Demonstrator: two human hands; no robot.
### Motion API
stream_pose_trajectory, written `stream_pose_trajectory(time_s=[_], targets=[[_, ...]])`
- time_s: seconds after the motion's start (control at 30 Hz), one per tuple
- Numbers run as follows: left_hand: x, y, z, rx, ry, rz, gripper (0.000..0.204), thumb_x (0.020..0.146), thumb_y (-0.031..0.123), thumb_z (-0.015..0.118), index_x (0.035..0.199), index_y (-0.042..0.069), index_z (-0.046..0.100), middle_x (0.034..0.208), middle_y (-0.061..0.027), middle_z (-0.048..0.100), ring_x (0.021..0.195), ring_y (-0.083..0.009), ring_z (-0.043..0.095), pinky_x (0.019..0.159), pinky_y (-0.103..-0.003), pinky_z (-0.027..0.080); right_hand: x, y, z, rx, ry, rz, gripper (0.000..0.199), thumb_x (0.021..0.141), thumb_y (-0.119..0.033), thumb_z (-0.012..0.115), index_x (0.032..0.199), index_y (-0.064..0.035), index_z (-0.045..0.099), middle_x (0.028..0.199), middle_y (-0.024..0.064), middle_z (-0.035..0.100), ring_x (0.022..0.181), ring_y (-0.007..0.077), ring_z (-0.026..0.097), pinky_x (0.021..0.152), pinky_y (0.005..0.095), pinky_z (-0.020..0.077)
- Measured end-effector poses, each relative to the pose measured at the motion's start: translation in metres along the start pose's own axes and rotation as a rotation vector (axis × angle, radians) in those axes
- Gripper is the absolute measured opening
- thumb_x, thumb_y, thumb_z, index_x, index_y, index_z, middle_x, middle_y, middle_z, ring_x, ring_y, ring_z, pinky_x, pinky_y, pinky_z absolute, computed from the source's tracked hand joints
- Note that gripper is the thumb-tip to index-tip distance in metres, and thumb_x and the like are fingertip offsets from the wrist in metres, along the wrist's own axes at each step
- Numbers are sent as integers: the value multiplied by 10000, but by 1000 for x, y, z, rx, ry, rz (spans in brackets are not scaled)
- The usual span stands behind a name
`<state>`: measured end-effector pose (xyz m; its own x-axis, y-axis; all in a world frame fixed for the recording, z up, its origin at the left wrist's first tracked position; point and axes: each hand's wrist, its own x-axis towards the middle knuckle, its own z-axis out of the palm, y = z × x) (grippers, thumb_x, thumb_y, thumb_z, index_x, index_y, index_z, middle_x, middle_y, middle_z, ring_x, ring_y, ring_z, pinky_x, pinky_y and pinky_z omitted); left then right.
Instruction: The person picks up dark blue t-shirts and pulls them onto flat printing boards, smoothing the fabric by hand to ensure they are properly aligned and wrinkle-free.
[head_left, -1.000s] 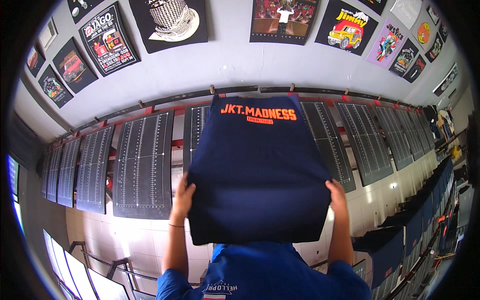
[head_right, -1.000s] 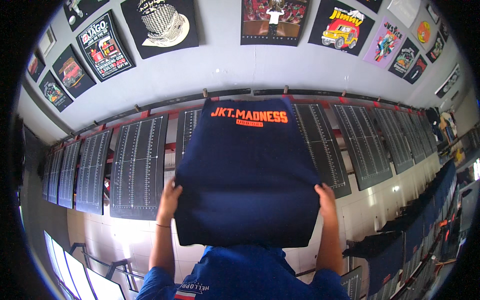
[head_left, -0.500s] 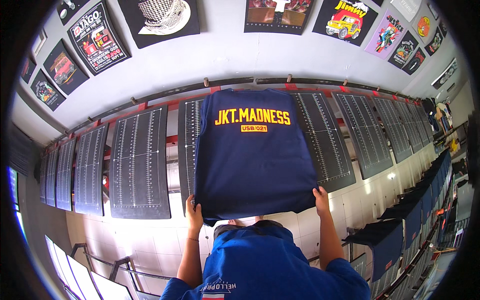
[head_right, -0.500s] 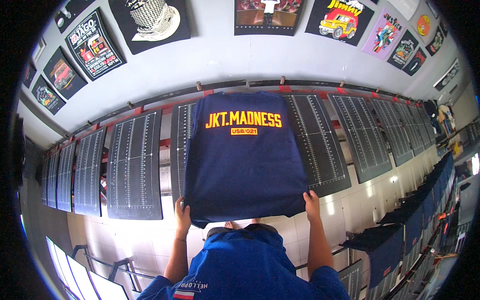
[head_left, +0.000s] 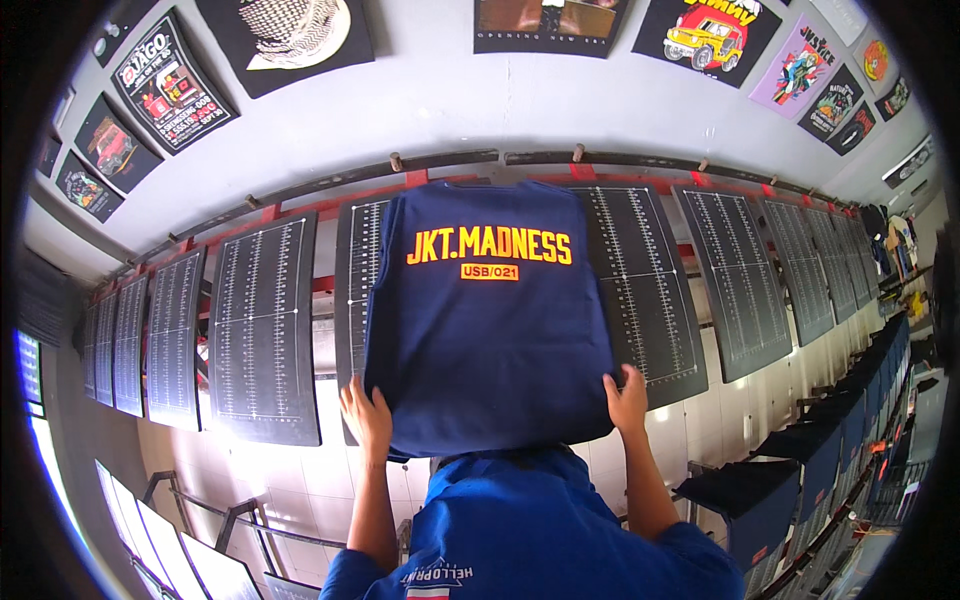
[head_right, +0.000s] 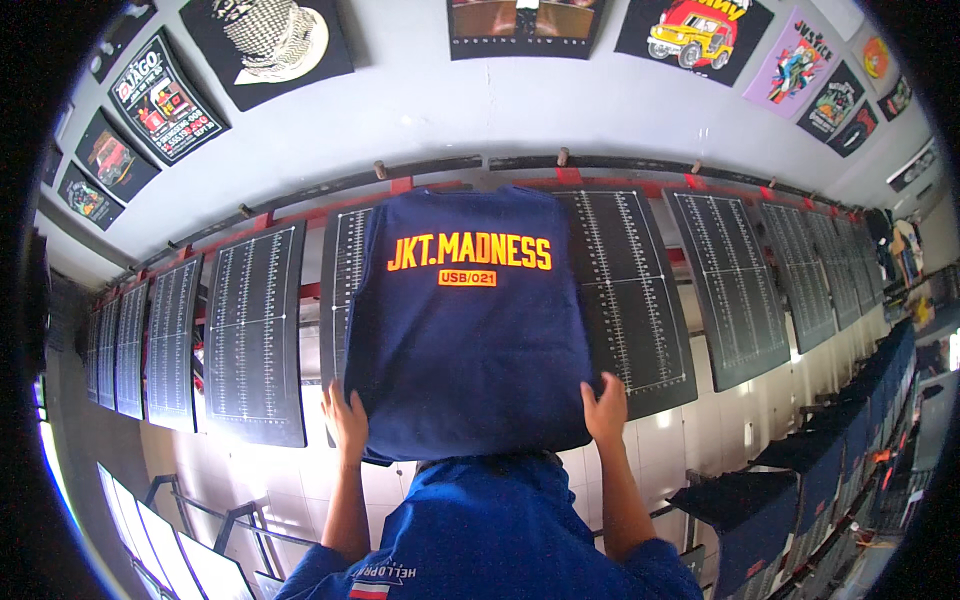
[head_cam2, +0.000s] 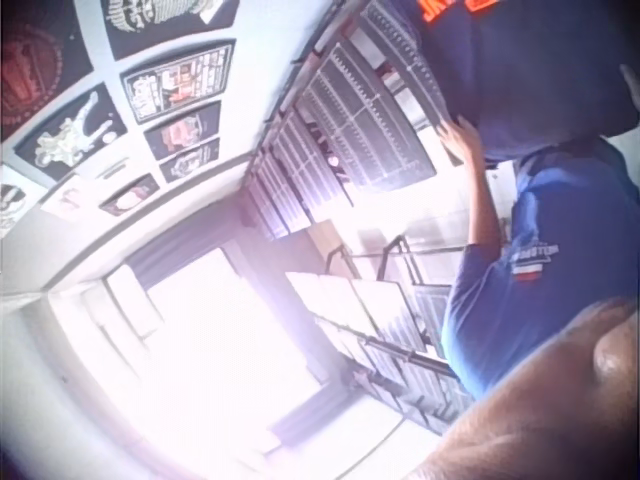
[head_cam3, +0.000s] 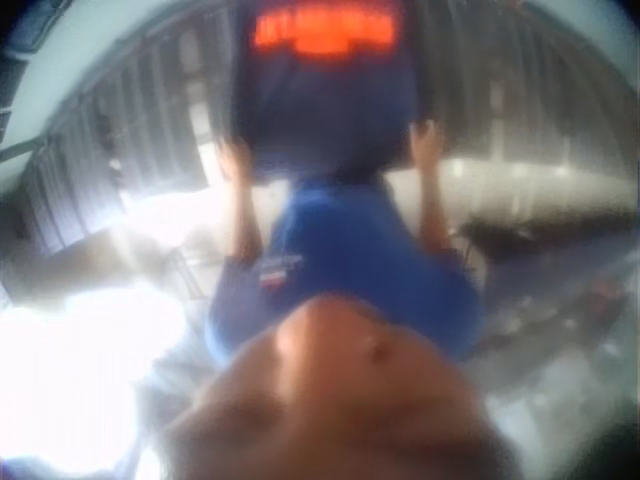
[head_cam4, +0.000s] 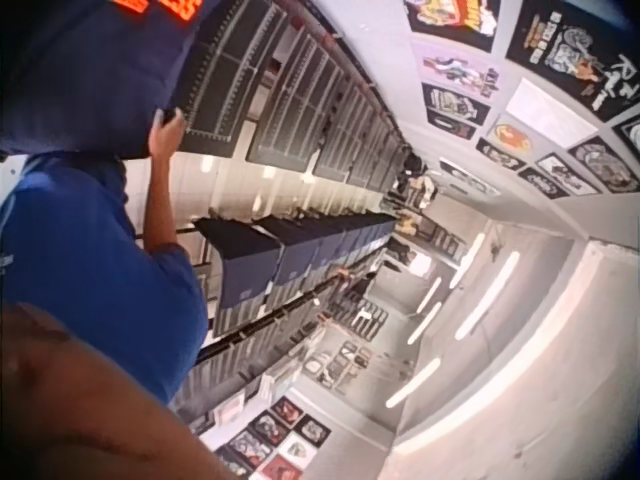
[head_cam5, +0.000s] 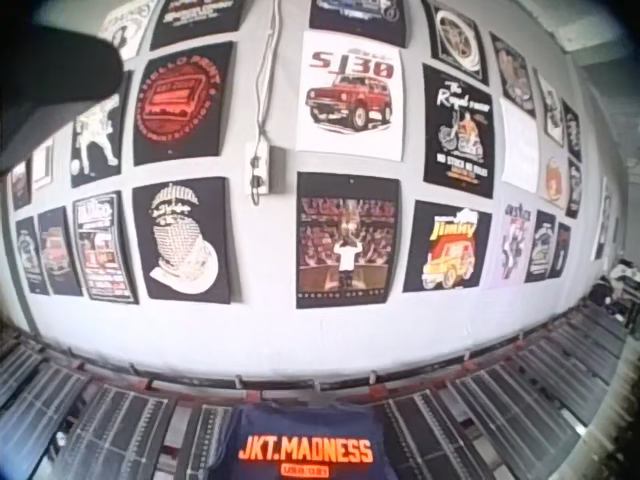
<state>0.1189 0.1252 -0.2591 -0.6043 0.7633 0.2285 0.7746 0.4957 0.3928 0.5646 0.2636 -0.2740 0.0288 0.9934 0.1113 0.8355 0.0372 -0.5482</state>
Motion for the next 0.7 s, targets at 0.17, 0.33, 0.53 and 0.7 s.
stream_pose_trajectory(time_s=[0.17, 0.33, 0.53, 0.7], targets=[[100, 38, 59, 27, 46, -85, 516, 856, 206, 609, 1289, -23, 445, 1218, -229, 498, 1087, -388, 492, 951, -456, 384, 99, -29, 42, -18, -86, 17, 650, 828, -386, 661, 1265, 48, 452, 1200, 258, 518, 1132, 413, 501, 957, 456, 414], [208, 81, 100, 114, 145, 119, 470, 848, 173, 589, 1275, 17, 469, 1210, -178, 510, 1114, -360, 481, 950, -453, 398, 204, -53, 81, 8, 35, -200, 583, 833, -326, 657, 1255, 27, 464, 1199, 236, 523, 1107, 397, 507, 948, 455, 409], [335, 104, 155, -4, -14, 171, 345, 836, 226, 630, 1116, 37, 560, 1050, -160, 607, 1033, -359, 556, 871, -457, 451, 353, -75, 123, 246, -7, -125, 569, 850, -305, 660, 1284, 10, 469, 1190, 209, 580, 973, 313, 629, 855, 363, 488], [377, 76, 181, -179, -293, 147, 257, 816, 209, 668, 914, 6, 547, 883, -218, 617, 874, -389, 597, 768, -445, 455, 390, -70, 130, 115, -110, -90, 363, 792, -270, 717, 998, 14, 624, 878, 164, 671, 805, 275, 663, 737, 361, 498]])
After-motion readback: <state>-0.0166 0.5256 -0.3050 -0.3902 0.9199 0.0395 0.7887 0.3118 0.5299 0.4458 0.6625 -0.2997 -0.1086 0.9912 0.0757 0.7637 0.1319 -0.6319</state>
